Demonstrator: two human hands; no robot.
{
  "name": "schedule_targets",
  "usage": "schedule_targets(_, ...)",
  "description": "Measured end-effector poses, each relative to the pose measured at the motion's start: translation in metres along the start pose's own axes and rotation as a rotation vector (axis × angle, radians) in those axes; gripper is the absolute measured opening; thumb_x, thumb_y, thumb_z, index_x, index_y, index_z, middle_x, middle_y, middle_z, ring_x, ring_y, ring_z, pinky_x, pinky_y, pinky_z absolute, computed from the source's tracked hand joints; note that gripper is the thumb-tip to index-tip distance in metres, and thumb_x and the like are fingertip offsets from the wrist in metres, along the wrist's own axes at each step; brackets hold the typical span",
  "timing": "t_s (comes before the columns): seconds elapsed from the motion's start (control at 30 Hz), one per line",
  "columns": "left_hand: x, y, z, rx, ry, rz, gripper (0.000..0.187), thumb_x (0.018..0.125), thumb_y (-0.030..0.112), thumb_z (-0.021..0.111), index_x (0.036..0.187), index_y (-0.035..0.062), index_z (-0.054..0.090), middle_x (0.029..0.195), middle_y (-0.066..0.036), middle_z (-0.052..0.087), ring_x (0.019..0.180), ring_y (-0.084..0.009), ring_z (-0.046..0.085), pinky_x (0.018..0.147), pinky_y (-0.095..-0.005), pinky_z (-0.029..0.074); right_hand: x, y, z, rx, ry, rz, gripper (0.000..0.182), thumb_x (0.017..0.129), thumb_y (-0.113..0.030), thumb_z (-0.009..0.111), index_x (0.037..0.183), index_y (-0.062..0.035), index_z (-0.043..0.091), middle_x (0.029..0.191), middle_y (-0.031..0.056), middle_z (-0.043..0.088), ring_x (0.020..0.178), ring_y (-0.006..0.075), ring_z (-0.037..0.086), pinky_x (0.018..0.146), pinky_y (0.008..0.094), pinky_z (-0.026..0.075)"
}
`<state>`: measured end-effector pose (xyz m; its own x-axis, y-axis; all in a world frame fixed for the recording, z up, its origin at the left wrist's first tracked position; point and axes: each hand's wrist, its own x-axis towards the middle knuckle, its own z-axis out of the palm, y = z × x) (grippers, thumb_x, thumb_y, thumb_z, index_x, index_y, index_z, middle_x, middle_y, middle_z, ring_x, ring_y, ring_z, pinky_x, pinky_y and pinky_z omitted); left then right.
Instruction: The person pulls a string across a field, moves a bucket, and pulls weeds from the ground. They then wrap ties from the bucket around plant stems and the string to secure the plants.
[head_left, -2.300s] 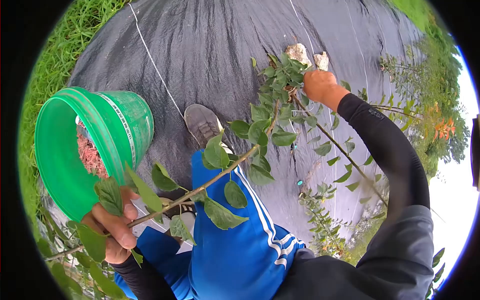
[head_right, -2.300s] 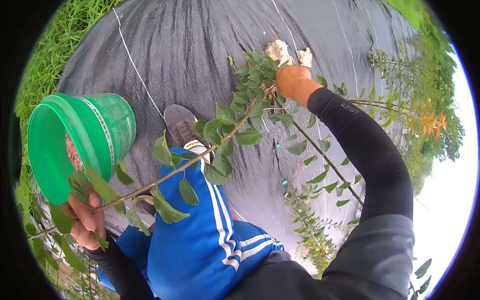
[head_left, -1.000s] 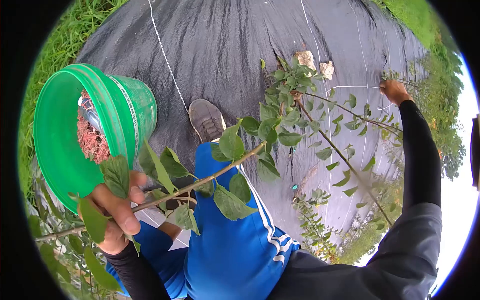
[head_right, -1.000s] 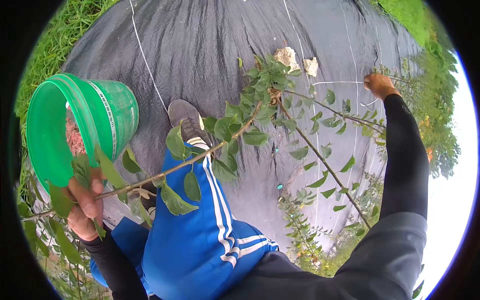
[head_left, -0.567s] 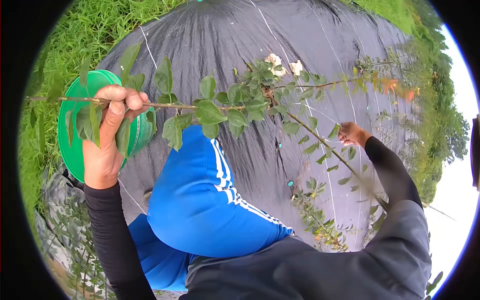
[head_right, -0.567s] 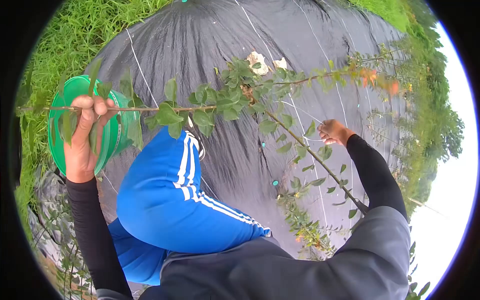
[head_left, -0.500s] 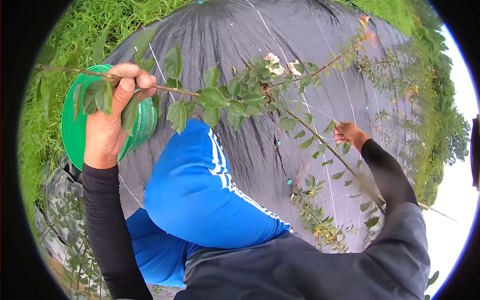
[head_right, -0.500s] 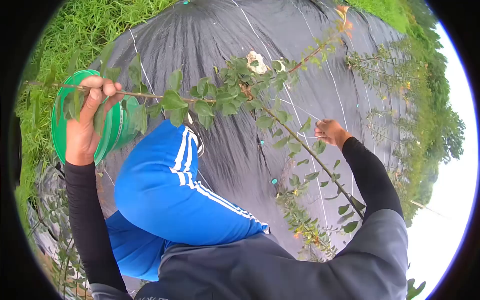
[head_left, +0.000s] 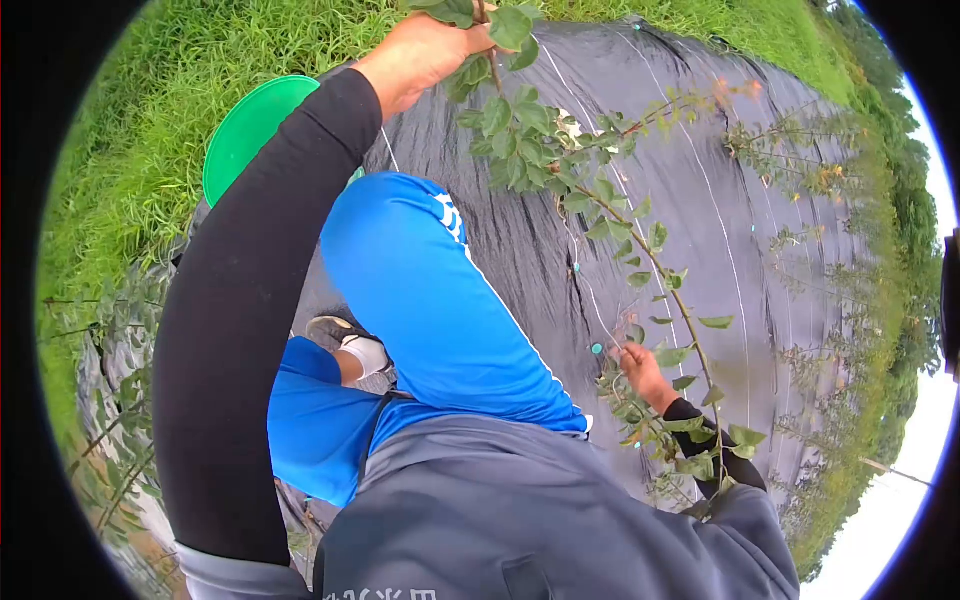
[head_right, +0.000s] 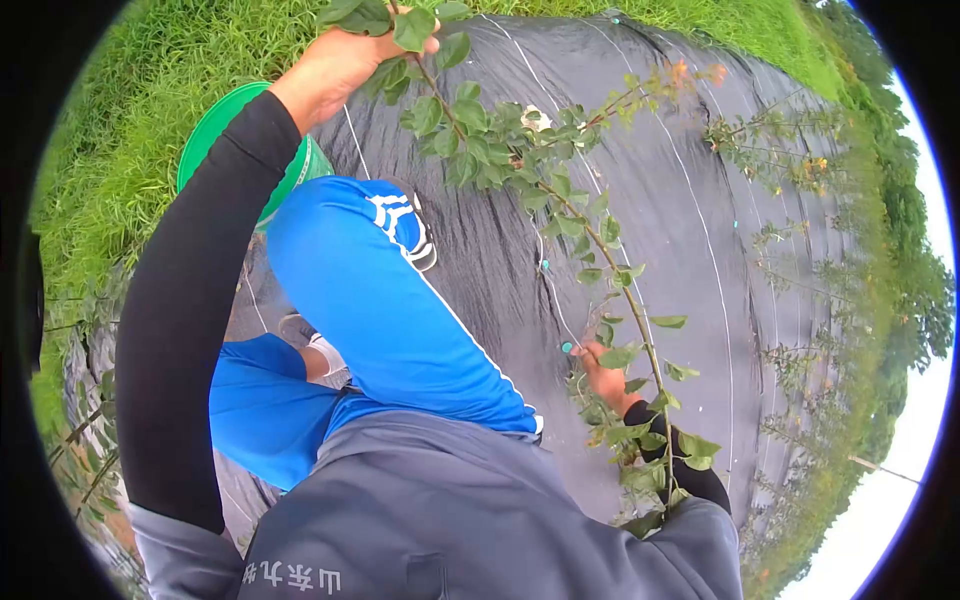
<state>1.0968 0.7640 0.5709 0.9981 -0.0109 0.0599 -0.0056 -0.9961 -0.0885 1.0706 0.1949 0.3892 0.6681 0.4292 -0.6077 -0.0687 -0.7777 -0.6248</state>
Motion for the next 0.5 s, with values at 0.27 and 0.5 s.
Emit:
schedule_targets(0.27,-0.020,0.076,-0.028,-1.160,0.331,0.072,0.043,0.083,0.013,0.058,0.125,0.0084,0.049,0.107,-0.012,0.062,0.098,-0.0191,0.059,0.080,-0.0295,0.047,-0.110,-0.086,0.044,-0.162,0.162,-0.086,0.014,0.090,-0.011,0.047,0.093,-0.0036,0.058,0.065,0.0186,0.052,0.059,0.0336,0.054,0.057,0.0374,0.043)
schedule_targets(0.5,-0.145,0.043,-0.070,-1.108,0.719,-0.451,0.041,0.089,0.014,0.050,0.128,0.0032,0.045,0.122,-0.014,0.053,0.108,-0.0188,0.053,0.091,-0.0299,0.042,-0.148,-0.179,0.039,-0.101,0.134,-0.520,0.012,0.090,-0.005,0.046,0.091,-0.0014,0.057,0.071,0.0107,0.057,0.059,0.0156,0.053,0.054,0.0287,0.040)
